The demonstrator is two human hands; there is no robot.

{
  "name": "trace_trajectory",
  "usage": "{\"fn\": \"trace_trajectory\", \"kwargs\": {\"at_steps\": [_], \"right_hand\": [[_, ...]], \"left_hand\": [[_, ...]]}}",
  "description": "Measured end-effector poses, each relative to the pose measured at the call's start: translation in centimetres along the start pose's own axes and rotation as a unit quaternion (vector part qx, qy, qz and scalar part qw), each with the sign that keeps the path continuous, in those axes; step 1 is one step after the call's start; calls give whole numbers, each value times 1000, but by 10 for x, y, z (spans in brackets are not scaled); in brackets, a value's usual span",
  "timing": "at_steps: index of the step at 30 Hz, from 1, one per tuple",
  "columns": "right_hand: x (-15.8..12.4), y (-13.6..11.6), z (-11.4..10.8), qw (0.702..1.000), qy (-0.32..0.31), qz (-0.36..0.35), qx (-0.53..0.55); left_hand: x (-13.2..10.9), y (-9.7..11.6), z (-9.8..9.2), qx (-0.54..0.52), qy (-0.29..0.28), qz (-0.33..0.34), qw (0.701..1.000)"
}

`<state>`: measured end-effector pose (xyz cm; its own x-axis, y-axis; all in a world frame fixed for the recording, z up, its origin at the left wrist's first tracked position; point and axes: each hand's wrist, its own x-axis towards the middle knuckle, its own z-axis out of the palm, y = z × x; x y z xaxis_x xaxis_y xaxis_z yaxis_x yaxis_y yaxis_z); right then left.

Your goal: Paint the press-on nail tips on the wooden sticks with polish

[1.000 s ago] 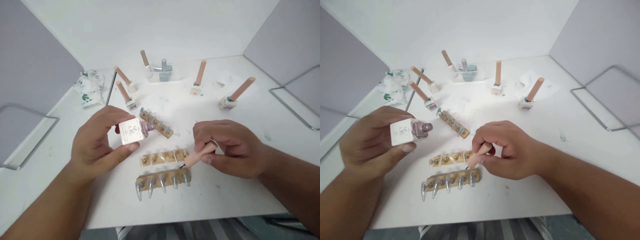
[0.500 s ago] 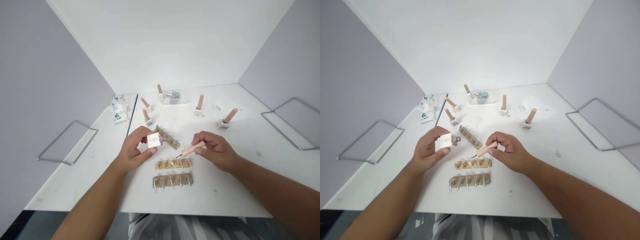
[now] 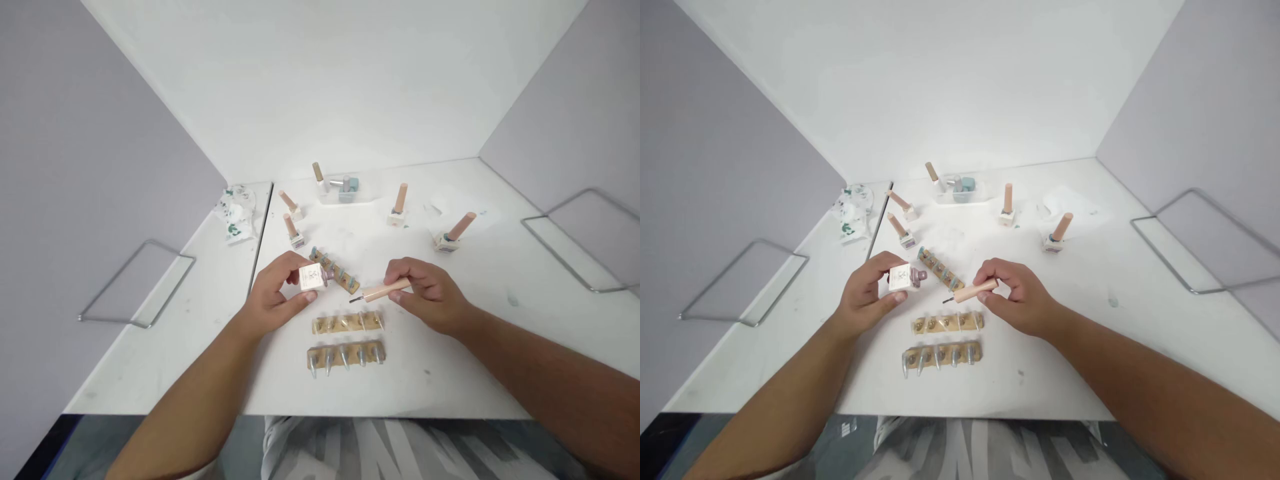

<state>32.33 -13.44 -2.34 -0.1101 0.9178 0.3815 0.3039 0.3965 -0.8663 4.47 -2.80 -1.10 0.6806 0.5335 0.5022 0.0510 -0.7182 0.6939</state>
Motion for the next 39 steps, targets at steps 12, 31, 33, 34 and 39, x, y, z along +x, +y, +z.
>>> {"fn": "trace_trajectory", "kwargs": {"at_steps": [12, 31, 33, 34, 39], "right_hand": [[-2, -14, 1, 993, 7, -119, -3], [0, -34, 24, 992, 33, -119, 25], [1, -32, 25, 992, 30, -124, 23], [2, -31, 26, 992, 29, -125, 22], [2, -31, 27, 991, 24, -128, 19]], "left_hand": [[3, 18, 0, -35, 12, 55, 998], [-35, 21, 4, -201, 4, -79, 976], [-37, 19, 4, -207, 1, -88, 974], [-38, 18, 4, -208, 1, -93, 974], [-41, 15, 3, -208, -4, -107, 972]]}}
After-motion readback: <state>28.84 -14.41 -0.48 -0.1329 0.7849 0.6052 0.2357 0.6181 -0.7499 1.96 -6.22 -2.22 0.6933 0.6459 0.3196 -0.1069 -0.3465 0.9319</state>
